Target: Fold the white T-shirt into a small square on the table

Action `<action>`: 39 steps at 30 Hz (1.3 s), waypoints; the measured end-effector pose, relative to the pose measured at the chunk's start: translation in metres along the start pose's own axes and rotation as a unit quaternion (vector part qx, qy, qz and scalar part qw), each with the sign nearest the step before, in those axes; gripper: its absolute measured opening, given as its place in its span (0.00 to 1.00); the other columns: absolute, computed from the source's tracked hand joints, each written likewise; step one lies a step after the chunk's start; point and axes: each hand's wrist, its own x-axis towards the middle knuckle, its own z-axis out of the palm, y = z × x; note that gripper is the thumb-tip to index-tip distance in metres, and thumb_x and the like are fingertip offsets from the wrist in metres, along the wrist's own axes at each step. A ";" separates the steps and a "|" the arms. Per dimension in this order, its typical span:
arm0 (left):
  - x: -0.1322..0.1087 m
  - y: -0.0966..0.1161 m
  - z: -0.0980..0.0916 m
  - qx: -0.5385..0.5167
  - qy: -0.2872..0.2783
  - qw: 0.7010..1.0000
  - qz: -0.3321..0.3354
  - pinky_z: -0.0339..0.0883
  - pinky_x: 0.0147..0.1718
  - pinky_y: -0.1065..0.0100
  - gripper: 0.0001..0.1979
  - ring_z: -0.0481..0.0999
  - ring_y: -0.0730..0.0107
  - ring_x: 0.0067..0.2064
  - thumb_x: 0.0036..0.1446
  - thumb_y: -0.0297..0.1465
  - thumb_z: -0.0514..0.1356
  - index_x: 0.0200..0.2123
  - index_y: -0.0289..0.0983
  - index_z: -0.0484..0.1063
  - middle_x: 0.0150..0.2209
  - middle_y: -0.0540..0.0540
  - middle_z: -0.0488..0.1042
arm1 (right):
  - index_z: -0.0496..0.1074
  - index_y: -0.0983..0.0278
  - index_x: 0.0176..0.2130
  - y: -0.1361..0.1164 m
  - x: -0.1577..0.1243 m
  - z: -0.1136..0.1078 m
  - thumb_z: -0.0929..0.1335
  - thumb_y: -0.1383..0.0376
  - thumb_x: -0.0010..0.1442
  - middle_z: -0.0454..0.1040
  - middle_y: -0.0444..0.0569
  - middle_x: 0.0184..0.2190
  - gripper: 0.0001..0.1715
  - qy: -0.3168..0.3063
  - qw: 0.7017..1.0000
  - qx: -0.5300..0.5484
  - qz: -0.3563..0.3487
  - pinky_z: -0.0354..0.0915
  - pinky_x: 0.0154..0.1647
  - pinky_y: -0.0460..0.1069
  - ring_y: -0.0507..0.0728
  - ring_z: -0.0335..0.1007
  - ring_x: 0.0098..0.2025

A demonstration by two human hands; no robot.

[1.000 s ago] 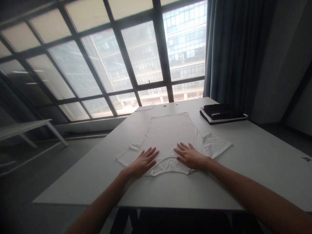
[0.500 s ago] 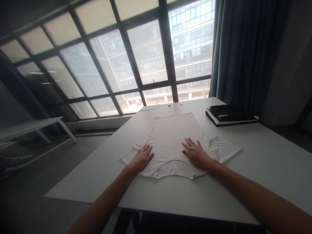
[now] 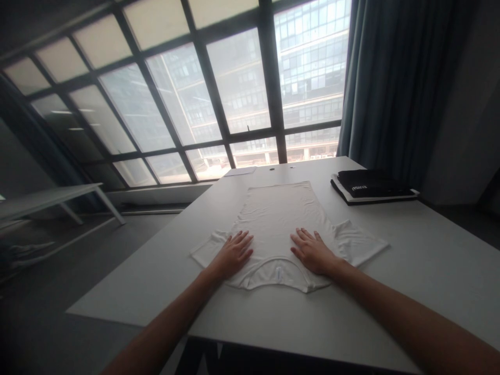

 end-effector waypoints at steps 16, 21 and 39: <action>0.020 -0.006 -0.019 -0.011 -0.082 0.996 0.032 0.45 0.68 0.41 0.31 0.47 0.49 0.73 0.70 0.50 0.47 0.70 0.45 0.57 0.72 0.42 0.50 | 0.67 0.66 0.65 0.005 0.044 -0.029 0.57 0.48 0.70 0.66 0.59 0.65 0.36 0.135 0.964 0.229 0.010 0.53 0.70 0.60 0.63 0.59 0.68; 0.082 -0.022 -0.030 -0.026 -0.072 0.996 0.055 0.49 0.68 0.49 0.32 0.52 0.51 0.72 0.68 0.49 0.50 0.69 0.40 0.59 0.71 0.40 0.54 | 0.67 0.68 0.63 0.025 0.141 -0.054 0.54 0.50 0.71 0.67 0.60 0.64 0.34 0.151 0.852 0.489 0.114 0.62 0.64 0.60 0.62 0.67 0.63; 0.314 -0.081 0.030 -0.016 -0.097 0.989 -0.110 0.40 0.66 0.36 0.33 0.42 0.44 0.74 0.70 0.51 0.40 0.72 0.44 0.49 0.74 0.40 0.43 | 0.55 0.72 0.68 0.163 0.334 -0.033 0.47 0.39 0.69 0.59 0.66 0.67 0.49 0.229 0.433 0.837 0.243 0.65 0.60 0.57 0.60 0.59 0.68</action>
